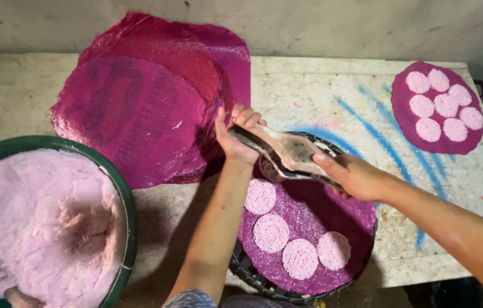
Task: The person prepares pink round cakes by hand and with a stamping tool, scooping pink paste into the tool and pressing it onto a prepared tray of pink bases.
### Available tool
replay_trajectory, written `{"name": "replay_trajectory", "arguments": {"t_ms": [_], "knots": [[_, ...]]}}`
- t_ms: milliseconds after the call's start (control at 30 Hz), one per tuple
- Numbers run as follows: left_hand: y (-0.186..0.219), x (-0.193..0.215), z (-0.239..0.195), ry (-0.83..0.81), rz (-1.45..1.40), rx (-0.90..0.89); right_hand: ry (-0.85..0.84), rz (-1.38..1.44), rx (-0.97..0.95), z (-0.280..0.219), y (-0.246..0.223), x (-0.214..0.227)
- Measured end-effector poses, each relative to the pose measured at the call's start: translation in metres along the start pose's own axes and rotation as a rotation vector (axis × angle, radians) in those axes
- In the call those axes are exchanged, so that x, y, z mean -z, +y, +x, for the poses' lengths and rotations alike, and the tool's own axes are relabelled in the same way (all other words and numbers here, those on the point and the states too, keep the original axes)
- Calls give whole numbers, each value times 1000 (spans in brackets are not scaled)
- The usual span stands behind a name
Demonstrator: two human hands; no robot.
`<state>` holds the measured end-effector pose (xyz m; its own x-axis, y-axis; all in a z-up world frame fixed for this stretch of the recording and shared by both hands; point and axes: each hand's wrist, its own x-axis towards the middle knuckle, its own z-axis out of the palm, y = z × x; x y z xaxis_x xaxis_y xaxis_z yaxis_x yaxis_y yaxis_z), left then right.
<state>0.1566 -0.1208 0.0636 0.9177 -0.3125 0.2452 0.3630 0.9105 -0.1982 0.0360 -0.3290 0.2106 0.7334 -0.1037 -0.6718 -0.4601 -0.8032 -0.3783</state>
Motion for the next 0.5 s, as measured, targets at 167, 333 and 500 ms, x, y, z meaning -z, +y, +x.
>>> {"name": "replay_trajectory", "arguments": {"t_ms": [167,333,500], "knots": [[-14,3,19,66,35,-34,192,-132,52,-7,-5,8],[2,-11,37,51,195,-35,250,-75,118,7,-7,-6],[27,-18,32,86,229,-36,241,12,266,26,-4,-29]]}}
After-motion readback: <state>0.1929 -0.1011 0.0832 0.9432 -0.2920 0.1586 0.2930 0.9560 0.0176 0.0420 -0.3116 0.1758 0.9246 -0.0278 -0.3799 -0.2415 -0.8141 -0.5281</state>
